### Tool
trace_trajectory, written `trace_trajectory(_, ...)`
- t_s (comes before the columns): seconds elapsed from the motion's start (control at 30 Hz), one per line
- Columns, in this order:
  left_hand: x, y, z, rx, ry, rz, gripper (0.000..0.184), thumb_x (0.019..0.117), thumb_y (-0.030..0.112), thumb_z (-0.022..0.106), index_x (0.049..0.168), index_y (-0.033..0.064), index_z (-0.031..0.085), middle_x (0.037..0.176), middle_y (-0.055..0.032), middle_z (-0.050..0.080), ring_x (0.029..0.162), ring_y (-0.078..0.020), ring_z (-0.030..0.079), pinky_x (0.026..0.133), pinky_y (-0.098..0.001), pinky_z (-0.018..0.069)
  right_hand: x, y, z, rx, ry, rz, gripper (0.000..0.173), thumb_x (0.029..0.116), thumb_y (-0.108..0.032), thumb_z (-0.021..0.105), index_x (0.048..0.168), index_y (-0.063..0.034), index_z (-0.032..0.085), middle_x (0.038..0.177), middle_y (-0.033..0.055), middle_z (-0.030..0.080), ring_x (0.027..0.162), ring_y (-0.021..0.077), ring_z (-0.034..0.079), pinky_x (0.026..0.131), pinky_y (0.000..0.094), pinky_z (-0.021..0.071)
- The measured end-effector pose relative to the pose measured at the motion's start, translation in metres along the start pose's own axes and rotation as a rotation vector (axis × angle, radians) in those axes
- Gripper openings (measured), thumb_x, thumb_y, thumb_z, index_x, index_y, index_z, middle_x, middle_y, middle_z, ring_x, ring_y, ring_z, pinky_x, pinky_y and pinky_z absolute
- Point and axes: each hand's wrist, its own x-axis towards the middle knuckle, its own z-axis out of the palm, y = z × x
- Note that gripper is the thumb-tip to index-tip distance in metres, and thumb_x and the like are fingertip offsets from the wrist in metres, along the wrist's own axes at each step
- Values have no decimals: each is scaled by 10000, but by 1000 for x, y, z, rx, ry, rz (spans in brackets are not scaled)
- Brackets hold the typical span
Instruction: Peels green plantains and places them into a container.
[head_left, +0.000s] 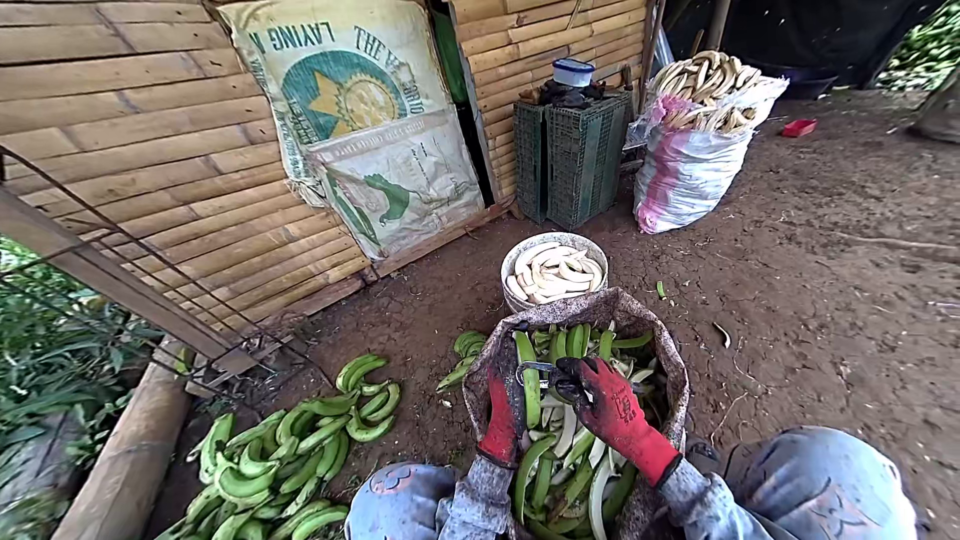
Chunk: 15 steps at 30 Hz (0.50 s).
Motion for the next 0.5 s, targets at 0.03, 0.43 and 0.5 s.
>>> trace_trajectory(0.03,-4,0,3,-6,-46,-25,408,1116,202,308,1352,-24,552,1127,-115,650,925,-102,626,828,-269,540,4,3,-1,12,7,53,379,932,-227,631,1262,-52,699,1127,211,708,1032,389,698,862,539,564)
trace_trajectory(0.43,14,-27,15,-683,92,-130,386,1121,214,238,1285,-13,503,1054,-112,697,933,-175,704,853,-361,598,18,-10,-3,271,-130,244,665,858,-450,773,1397,-102,598,1110,58,730,959,168,693,883,393,571)
trace_trajectory(0.5,9,-25,24,-450,16,-85,401,1117,174,258,1366,-49,478,1165,-116,656,1004,-117,658,894,-285,556,26,-16,2,209,-224,316,604,895,-318,714,1433,-85,572,1152,123,731,1037,261,709,944,483,549)
